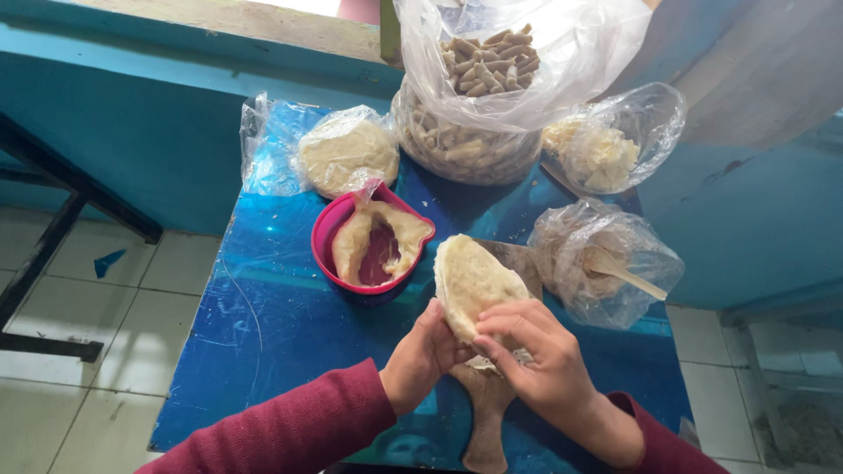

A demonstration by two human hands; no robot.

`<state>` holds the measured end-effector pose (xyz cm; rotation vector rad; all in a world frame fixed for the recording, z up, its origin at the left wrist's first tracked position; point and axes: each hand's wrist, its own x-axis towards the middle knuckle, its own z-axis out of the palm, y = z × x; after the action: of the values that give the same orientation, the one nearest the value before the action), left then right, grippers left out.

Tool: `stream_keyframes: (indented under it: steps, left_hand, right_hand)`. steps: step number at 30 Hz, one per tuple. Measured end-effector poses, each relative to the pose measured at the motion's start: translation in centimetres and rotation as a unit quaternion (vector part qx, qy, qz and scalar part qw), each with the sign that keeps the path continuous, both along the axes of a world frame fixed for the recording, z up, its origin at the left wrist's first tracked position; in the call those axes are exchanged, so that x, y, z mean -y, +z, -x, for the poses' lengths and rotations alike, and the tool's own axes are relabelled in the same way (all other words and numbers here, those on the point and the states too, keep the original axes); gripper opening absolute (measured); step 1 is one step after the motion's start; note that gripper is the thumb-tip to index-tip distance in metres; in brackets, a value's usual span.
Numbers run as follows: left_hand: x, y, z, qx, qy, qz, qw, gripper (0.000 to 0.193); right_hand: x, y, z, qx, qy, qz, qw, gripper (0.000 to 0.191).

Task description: The person places slices of cheese and spoonfuls of brown filling from a plastic bag onto square dough wrappers on a wooden board, then folds the wrappers over the filling by hand. Later the person picks up and handles a large round flat dough piece on the board.

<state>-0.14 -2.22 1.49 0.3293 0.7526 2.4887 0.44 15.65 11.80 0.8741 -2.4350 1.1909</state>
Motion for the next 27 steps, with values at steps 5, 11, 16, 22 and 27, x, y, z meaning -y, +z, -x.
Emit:
stream_keyframes:
  steps: [5, 11, 16, 22, 27]
  left_hand:
    - [-0.4, -0.9, -0.5, 0.006, 0.006, 0.131, 0.991, 0.058]
    - [-0.9, -1.8, -0.7, -0.088, 0.033, 0.134, 0.986, 0.054]
    - [-0.7, -2.1, -0.7, -0.066, 0.013, 0.128, 0.990, 0.054]
    - [0.0, -1.2, -0.9, -0.116, 0.032, 0.196, 0.973, 0.049]
    - [0.1, -0.4, -1.0, -0.191, 0.045, 0.238, 0.951, 0.044]
  right_hand:
    - [-0.7, -1.1, -0.2, 0.067, -0.022, 0.017, 0.997, 0.012]
    - [-1.8, -1.9, 0.4, 0.165, -0.017, 0.009, 0.986, 0.012]
    - [-2.4, -1.3, 1.0, 0.182, 0.025, 0.009, 0.983, 0.012]
    - [-1.3, -1.1, -0.2, 0.091, -0.010, -0.018, 0.996, 0.022]
    - [-1.0, -1.4, -0.5, 0.034, -0.037, -0.019, 0.999, 0.018]
